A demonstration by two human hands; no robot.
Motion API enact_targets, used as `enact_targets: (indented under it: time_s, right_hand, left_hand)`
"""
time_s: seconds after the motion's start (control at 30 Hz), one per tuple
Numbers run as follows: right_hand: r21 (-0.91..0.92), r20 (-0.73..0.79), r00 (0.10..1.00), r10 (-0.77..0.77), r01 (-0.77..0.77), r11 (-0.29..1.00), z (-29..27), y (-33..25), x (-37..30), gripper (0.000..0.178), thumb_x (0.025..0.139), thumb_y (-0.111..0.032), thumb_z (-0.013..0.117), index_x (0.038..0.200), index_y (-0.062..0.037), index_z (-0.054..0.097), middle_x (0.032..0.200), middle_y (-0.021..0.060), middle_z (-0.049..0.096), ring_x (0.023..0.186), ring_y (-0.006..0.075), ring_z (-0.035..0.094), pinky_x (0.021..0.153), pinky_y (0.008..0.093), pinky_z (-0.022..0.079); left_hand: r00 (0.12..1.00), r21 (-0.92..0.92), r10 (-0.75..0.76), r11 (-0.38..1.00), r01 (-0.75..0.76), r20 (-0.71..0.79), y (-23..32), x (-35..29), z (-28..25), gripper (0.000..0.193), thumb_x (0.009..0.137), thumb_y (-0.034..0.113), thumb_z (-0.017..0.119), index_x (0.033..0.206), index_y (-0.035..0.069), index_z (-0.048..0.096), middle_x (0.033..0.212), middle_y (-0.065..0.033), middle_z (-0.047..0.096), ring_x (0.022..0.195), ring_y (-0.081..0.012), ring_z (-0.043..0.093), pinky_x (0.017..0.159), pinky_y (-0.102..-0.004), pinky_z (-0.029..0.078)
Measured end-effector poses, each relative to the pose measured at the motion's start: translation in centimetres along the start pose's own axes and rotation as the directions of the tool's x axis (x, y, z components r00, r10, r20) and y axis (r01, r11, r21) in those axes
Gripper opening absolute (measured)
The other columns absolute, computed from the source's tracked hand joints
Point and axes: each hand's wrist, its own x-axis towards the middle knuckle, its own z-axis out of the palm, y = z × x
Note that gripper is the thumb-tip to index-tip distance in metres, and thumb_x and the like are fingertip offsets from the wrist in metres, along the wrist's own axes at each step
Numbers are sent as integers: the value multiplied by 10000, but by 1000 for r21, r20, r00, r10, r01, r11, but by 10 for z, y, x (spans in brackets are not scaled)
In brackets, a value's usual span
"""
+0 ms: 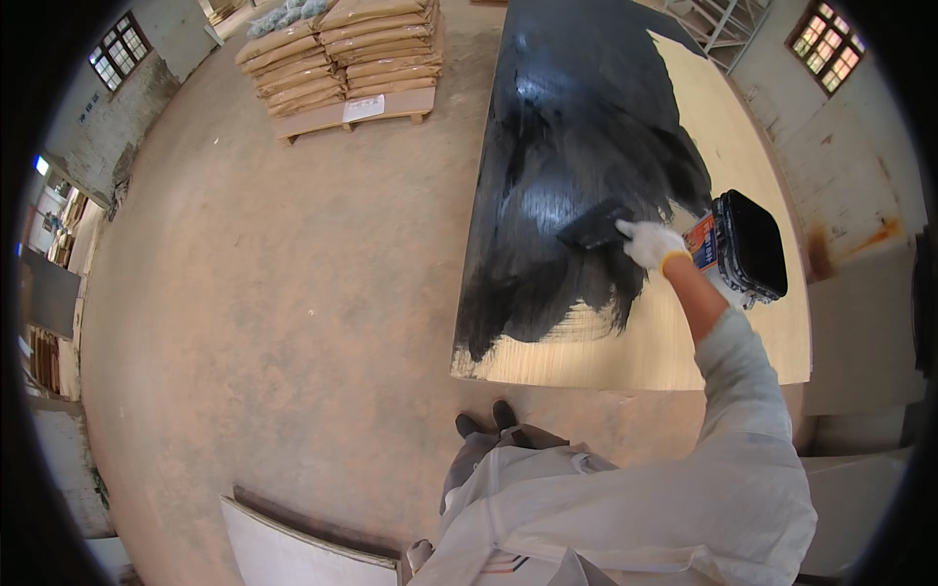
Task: The person applies black paint to a large wooden board using a brush. They repeatedly dip the brush into a paint container and spread the paint across the surface, covering the board progressively.
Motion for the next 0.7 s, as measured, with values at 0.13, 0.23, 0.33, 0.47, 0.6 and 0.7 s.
enact_targets:
  time_s: [0.13,0.23,0.33,0.47,0.6,0.7]
  right_hand:
    - [-20,47,991,127,-126,992,11,8,-43,555,1000,-291,555,1555,-300,583,1384,195,710,1259,395,690,1054,483,557]
    - [-19,34,995,92,-92,996,-6,20,-30,538,996,-310,566,1532,-321,614,1359,191,721,1253,377,695,1047,471,560]
    - [-2,-11,998,54,-54,999,-30,35,25,520,988,-291,557,1495,-333,660,1352,165,731,1261,360,695,1067,451,553]
    - [-92,-36,999,7,-10,996,-74,30,125,545,968,-245,553,1494,-330,666,1351,151,738,1275,355,690,1089,443,544]
    - [-206,45,997,-69,77,975,-120,35,248,621,954,-98,561,1509,-363,651,1392,130,728,1302,335,691,1095,422,546]
    - [-280,-103,985,-135,102,955,-133,49,337,657,958,-58,559,1521,-390,631,1359,160,736,1256,369,705,1067,412,560]
  left_hand:
    - [978,278,203,937,-210,53,13,0,23,213,930,173,666,1035,1,737,848,-117,710,737,-267,709,661,-411,610]
    - [994,136,105,985,-107,28,55,7,58,171,972,158,648,1043,18,717,825,-81,663,659,-226,670,573,-372,583]
    - [979,-95,201,975,-202,-14,106,10,77,164,999,140,626,1093,33,707,849,-68,652,648,-189,653,523,-329,541]
    - [933,-167,348,919,-358,-88,156,3,92,177,1005,140,623,1119,31,702,856,-60,649,629,-174,642,514,-327,533]
    - [943,-134,302,938,-321,-143,145,-26,111,197,1005,168,632,1106,31,731,819,-68,684,640,-170,663,521,-327,533]
    - [966,52,212,977,-206,-150,106,-64,138,214,996,171,639,1095,13,745,794,-85,710,627,-188,680,526,-336,550]
